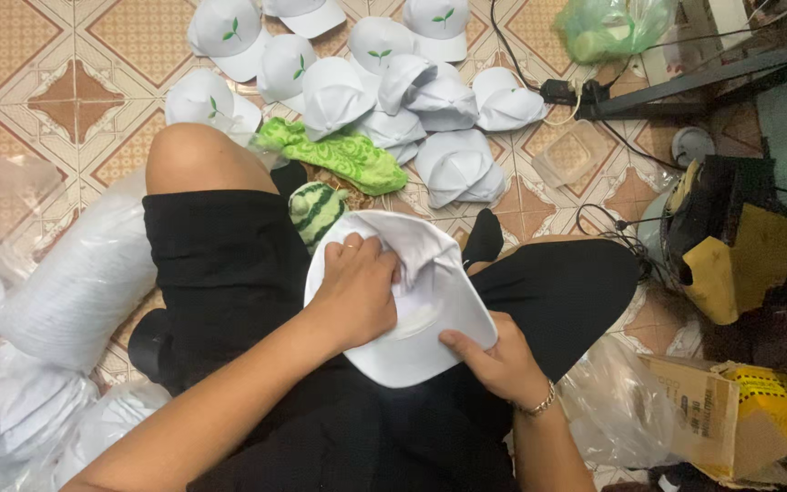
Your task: The person sits on the floor and finishes white baseball caps by inserting a patterned cloth into each cap, then using a hair dryer to apply heat to the logo area. The person handles multiple caps one at a time, repeatedly inserting the cloth and drying the front of each cap.
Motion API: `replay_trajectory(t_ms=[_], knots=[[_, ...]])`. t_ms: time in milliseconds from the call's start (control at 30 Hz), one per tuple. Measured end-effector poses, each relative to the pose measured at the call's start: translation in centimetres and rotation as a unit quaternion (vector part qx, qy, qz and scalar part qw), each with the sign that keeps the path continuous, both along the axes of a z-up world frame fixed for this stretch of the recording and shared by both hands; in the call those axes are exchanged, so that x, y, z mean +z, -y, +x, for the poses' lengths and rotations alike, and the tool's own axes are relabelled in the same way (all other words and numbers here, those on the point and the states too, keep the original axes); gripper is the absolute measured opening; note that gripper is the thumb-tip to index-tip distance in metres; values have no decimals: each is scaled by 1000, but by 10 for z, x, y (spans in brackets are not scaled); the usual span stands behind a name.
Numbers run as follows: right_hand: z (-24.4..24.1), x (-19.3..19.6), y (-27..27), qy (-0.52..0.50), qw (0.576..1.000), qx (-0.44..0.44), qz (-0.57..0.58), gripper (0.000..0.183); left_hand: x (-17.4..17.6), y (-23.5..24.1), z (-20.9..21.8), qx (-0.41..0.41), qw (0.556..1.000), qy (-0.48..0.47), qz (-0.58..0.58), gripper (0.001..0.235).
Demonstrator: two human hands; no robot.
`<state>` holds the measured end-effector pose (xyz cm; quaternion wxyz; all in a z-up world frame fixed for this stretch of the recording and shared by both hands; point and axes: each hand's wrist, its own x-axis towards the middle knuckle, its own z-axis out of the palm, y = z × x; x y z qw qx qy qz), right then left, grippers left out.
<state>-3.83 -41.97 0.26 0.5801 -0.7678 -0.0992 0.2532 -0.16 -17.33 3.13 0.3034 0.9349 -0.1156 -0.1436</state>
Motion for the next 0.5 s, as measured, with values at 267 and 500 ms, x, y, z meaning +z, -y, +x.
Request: replay_trajectory(t_ms=[267, 500], knots=[[3, 4, 4, 42, 999, -7, -19, 20, -2, -9, -1, 8, 996, 13, -89, 57], [9, 5, 2, -40, 995, -66, -55, 22, -13, -11, 3, -64, 982, -155, 81, 33]])
